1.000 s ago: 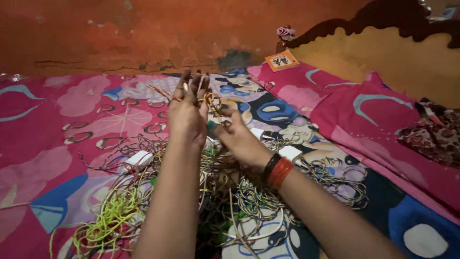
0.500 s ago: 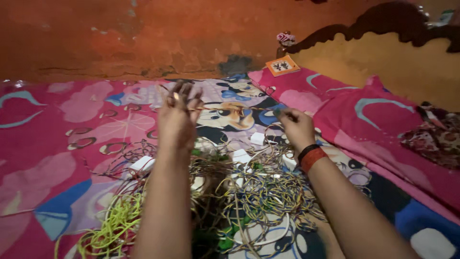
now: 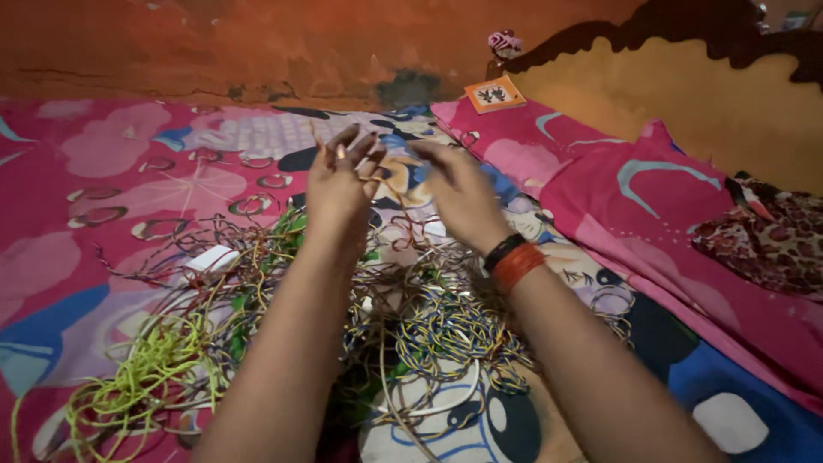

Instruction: The person sits on a bed and untangles a large pile of multicolored wires by hand. They repeatedly pick up sections of the tangled wires, separate them, and lay them down, continuing this process throughout the clip.

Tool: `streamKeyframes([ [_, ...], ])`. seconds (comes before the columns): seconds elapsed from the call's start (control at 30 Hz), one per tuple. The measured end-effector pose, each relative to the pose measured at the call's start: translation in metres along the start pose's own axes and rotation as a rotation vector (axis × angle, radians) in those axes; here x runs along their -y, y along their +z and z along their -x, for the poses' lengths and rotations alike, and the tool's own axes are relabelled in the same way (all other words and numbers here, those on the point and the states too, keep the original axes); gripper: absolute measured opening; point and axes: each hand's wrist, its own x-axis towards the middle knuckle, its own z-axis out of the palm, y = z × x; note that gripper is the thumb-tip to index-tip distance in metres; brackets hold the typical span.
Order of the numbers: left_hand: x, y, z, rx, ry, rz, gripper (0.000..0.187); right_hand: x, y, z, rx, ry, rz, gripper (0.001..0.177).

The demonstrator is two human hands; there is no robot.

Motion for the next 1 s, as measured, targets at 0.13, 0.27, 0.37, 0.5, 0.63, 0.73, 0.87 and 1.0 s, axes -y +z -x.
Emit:
streamKeyframes([
  [0.13, -0.01, 0.013, 0.001, -0.065, -0.006, 0.017, 0.038, 0.036, 0.038, 0.009, 0.271, 0.09, -0.566, 0.057],
  [0.27, -0.057, -0.014, -0.008, -0.194, -0.111, -0.072, 0.047, 0.032, 0.012, 0.019, 0.254, 0.092, -0.141, 0.042],
  [0.37, -0.076, -0.048, -0.023, -0.199, -0.102, -0.063, 0.05, 0.016, -0.003, 0.024, 0.243, 0.21, 0.002, 0.027],
  [0.5, -0.086, -0.101, -0.036, -0.323, -0.024, 0.112, 0.048, -0.001, -0.01, 0.022, 0.091, 0.153, -0.147, 0.024],
  [0.63, -0.084, -0.118, -0.047, -0.302, -0.082, 0.198, 0.048, -0.008, -0.01, 0.024, -0.045, 0.156, -0.119, 0.019],
  [0.73, -0.072, -0.095, -0.036, -0.289, -0.076, 0.132, 0.049, -0.017, -0.008, 0.025, -0.104, 0.14, -0.046, 0.018],
  [0.87, -0.047, -0.049, -0.009, -0.271, -0.114, -0.094, 0.044, -0.026, -0.015, 0.033, -0.2, 0.21, 0.112, 0.013],
  [1.0, -0.03, -0.027, -0.003, -0.215, -0.217, -0.112, 0.036, -0.034, -0.026, 0.038, -0.335, 0.19, 0.21, 0.014],
])
